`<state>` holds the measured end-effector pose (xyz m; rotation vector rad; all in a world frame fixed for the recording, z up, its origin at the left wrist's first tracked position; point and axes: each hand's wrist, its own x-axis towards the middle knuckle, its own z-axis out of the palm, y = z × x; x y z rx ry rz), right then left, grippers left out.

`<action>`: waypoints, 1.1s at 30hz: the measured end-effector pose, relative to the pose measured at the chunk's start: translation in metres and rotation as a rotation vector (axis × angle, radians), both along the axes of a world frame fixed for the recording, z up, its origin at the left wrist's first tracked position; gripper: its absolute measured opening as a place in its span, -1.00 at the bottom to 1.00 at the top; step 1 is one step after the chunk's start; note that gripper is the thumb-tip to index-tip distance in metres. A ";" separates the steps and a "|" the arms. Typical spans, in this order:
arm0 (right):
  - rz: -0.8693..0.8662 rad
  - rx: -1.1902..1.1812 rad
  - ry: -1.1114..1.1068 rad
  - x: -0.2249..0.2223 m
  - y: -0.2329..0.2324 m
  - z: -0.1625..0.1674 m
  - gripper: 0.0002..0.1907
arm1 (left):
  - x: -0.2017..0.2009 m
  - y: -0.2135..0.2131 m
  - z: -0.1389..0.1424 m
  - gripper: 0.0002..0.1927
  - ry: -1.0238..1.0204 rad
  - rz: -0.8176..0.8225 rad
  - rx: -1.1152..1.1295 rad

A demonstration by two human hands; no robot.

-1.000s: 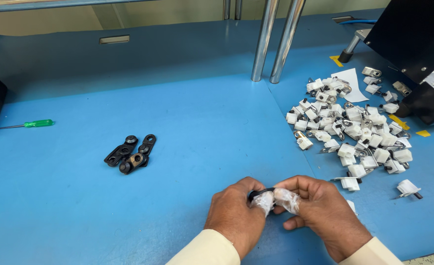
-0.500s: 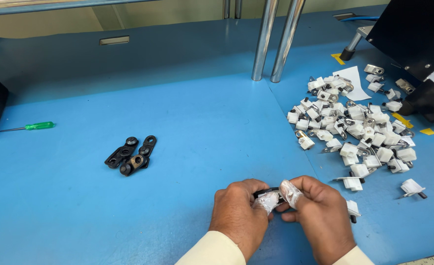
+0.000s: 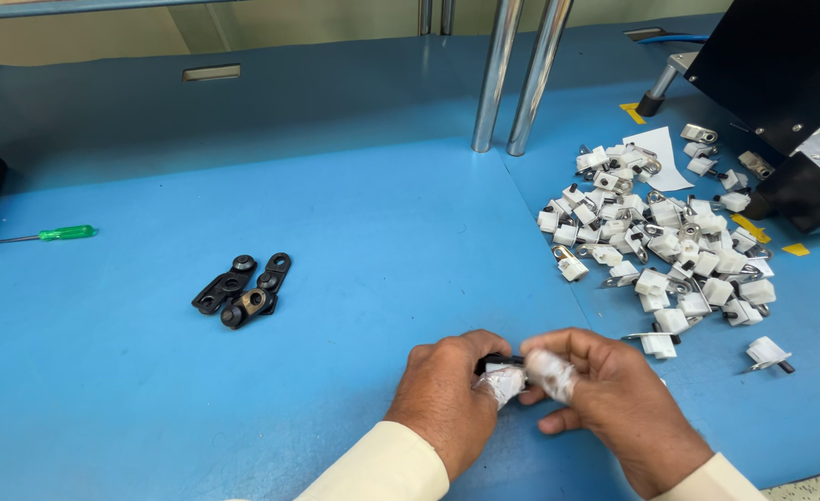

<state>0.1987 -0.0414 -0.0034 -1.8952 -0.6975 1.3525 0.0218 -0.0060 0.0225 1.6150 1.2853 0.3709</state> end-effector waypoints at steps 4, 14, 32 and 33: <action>0.155 0.042 -0.157 0.004 0.002 -0.001 -0.87 | 0.002 -0.003 -0.005 -0.68 0.020 -0.061 0.029; 0.127 0.741 -0.932 -0.016 -0.025 -0.034 -0.71 | 0.007 -0.005 -0.012 -0.69 -0.023 0.010 -0.190; 0.046 0.269 0.024 0.021 -0.015 -0.025 -0.71 | 0.003 0.000 0.017 -0.73 -0.116 -0.001 -0.129; 0.071 0.240 0.004 0.020 -0.014 -0.023 -0.75 | 0.004 -0.001 0.017 -0.73 -0.109 -0.003 -0.123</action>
